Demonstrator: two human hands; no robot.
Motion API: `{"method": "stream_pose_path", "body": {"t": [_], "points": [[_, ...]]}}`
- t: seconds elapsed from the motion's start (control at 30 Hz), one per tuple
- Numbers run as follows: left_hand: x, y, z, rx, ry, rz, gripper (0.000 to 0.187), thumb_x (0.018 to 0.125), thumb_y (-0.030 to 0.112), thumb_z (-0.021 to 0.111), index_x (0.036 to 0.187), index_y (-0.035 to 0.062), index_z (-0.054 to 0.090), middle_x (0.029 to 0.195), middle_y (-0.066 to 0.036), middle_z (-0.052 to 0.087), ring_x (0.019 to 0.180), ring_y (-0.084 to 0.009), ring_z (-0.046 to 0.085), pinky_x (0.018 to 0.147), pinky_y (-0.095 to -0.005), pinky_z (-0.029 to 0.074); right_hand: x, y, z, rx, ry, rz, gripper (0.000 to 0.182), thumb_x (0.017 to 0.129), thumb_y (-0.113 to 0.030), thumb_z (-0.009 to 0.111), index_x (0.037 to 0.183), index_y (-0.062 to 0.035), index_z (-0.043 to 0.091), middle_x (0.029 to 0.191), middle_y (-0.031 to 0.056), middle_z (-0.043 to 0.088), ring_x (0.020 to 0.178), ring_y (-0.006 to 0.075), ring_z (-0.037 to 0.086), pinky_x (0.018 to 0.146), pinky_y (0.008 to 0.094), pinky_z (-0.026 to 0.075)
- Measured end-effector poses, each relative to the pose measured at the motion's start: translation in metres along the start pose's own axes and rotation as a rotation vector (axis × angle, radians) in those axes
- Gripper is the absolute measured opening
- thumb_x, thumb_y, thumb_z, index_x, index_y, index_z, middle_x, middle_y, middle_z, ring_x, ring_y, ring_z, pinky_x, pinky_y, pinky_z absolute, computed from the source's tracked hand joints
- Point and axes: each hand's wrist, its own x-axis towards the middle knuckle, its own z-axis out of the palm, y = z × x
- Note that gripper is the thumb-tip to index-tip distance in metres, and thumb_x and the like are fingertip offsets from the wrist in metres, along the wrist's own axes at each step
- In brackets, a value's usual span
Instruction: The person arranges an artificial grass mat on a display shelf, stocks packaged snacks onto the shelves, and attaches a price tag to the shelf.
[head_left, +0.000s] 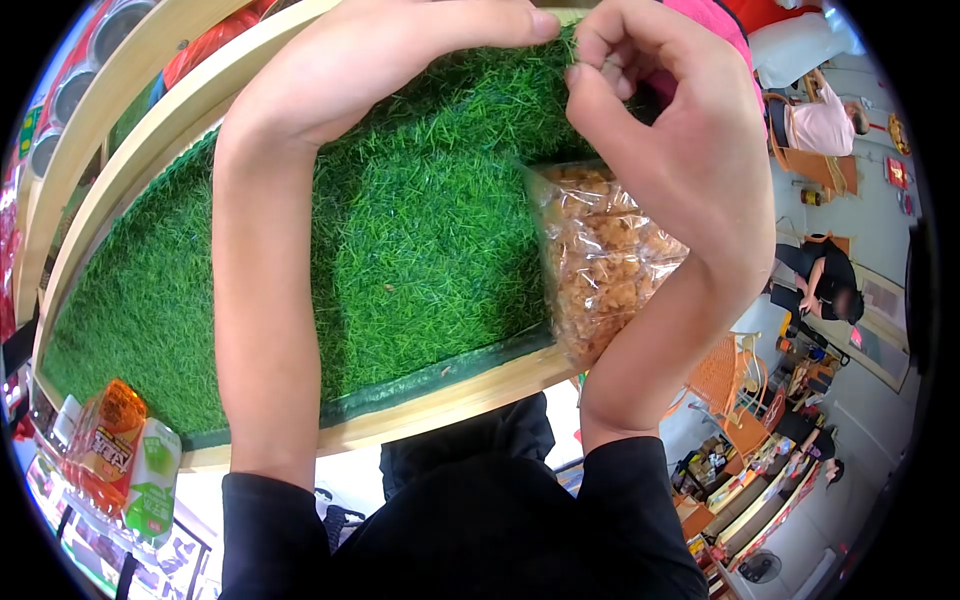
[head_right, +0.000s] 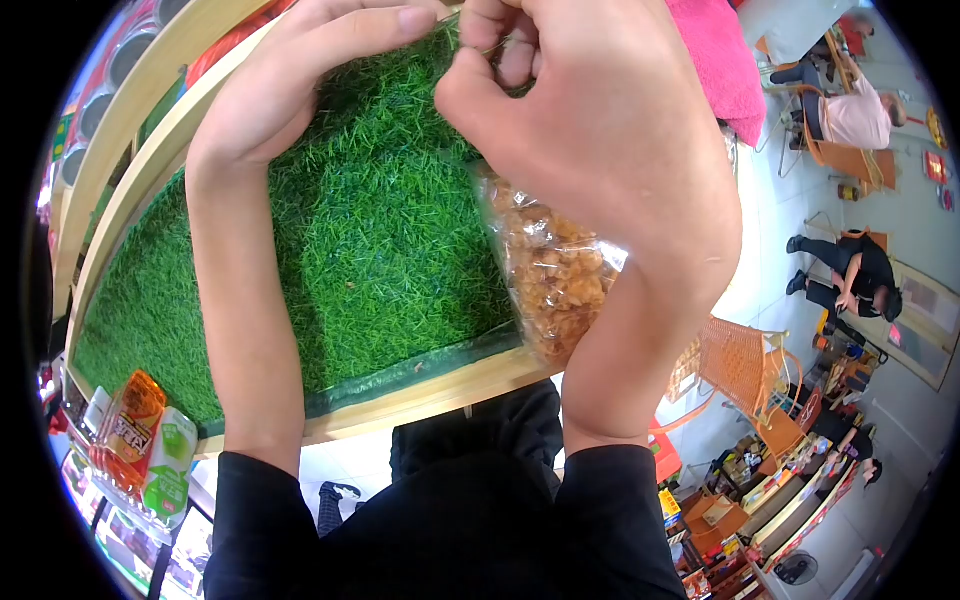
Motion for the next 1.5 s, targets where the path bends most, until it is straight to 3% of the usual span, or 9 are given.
{"method": "stream_pose_path", "body": {"t": [0.13, 0.27, 0.37, 0.43, 1.07, 1.23, 1.27, 1.3, 1.5], "points": [[0.001, -0.002, 0.002, 0.014, 0.076, -0.025, 0.024, 0.086, 0.021, 0.058, 0.093, -0.0015, 0.062, 0.085, -0.002, 0.063, 0.078, -0.0075, 0.054, 0.074, -0.0207, 0.042, 0.002, -0.006, 0.000, 0.007, -0.009, 0.209, 0.009, 0.068, 0.002, 0.061, 0.070, -0.0006, 0.052, 0.056, 0.0011, 0.047, 0.052, 0.0062, 0.045, 0.048, 0.0204, 0.036], [0.008, -0.006, -0.015, -0.018, -0.003, 0.028, 0.021, 0.083, 0.018, 0.063, 0.092, -0.0007, 0.062, 0.080, -0.001, 0.062, 0.073, -0.0061, 0.053, 0.068, -0.0193, 0.042, 0.003, -0.009, 0.009, -0.225, 0.040, 0.062, 0.010, 0.069, 0.000, 0.062, 0.071, -0.0012, 0.053, 0.054, 0.0020, 0.046, 0.050, 0.0074, 0.044, 0.046, 0.0225, 0.035], [0.008, 0.009, -0.020, -0.191, -0.395, -0.163, 0.018, 0.078, 0.012, 0.068, 0.090, 0.0004, 0.062, 0.077, 0.000, 0.061, 0.068, -0.0043, 0.053, 0.062, -0.0182, 0.042, 0.003, 0.010, 0.005, -0.224, -0.013, 0.009, 0.010, 0.068, -0.001, 0.063, 0.070, -0.0011, 0.053, 0.053, 0.0028, 0.045, 0.049, 0.0080, 0.044, 0.046, 0.0232, 0.035], [0.004, -0.010, -0.009, 0.128, -0.033, 0.020, 0.020, 0.074, 0.007, 0.070, 0.091, 0.0011, 0.063, 0.075, 0.001, 0.060, 0.065, -0.0032, 0.052, 0.058, -0.0172, 0.041, 0.004, 0.011, 0.002, -0.217, -0.050, -0.036, 0.009, 0.068, -0.001, 0.062, 0.070, -0.0009, 0.053, 0.053, 0.0031, 0.045, 0.049, 0.0083, 0.043, 0.045, 0.0235, 0.035], [0.003, -0.016, -0.014, 0.152, 0.039, 0.048, 0.022, 0.078, 0.008, 0.061, 0.099, -0.0010, 0.061, 0.082, -0.002, 0.061, 0.074, -0.0071, 0.054, 0.068, -0.0210, 0.044, -0.001, 0.001, 0.012, -0.172, 0.090, 0.046, 0.014, 0.070, -0.001, 0.062, 0.081, -0.0008, 0.053, 0.058, -0.0024, 0.044, 0.053, 0.0046, 0.042, 0.050, 0.0184, 0.036], [0.013, -0.030, 0.004, 0.671, 0.338, 0.245, 0.033, 0.078, 0.012, 0.057, 0.108, -0.0020, 0.055, 0.103, -0.008, 0.059, 0.094, -0.0150, 0.052, 0.082, -0.0257, 0.040, 0.002, -0.013, -0.019, -0.228, -0.308, 0.337, 0.029, 0.078, -0.016, 0.060, 0.098, 0.0040, 0.052, 0.062, 0.0052, 0.050, 0.058, 0.0096, 0.048, 0.053, 0.0238, 0.040], [0.016, -0.042, 0.004, 0.908, 0.462, 0.300, 0.044, 0.078, 0.017, 0.055, 0.117, -0.0031, 0.052, 0.114, -0.013, 0.057, 0.108, -0.0213, 0.050, 0.093, -0.0293, 0.036, 0.008, 0.019, -0.004, -0.138, -0.144, 0.091, 0.029, 0.078, -0.014, 0.054, 0.100, 0.0052, 0.051, 0.069, 0.0137, 0.054, 0.063, 0.0218, 0.054, 0.059, 0.0304, 0.044], [0.022, -0.046, 0.008, 0.968, 0.503, 0.494, 0.036, 0.075, 0.019, 0.061, 0.103, -0.0033, 0.059, 0.088, -0.014, 0.065, 0.080, -0.0173, 0.060, 0.072, -0.0270, 0.046, 0.008, 0.026, -0.002, -0.113, -0.076, 0.019, 0.028, 0.078, -0.014, 0.055, 0.098, 0.0049, 0.052, 0.069, 0.0133, 0.054, 0.063, 0.0214, 0.054, 0.058, 0.0305, 0.044], [0.024, -0.085, -0.015, 1.102, 0.551, 0.597, 0.032, 0.074, 0.014, 0.068, 0.100, -0.0022, 0.058, 0.092, -0.012, 0.062, 0.084, -0.0222, 0.059, 0.080, -0.0314, 0.046, -0.044, -0.020, -0.047, 0.089, 0.287, -0.191, 0.021, 0.077, -0.015, 0.056, 0.088, 0.0028, 0.055, 0.066, 0.0109, 0.055, 0.061, 0.0187, 0.054, 0.057, 0.0309, 0.044]]}}
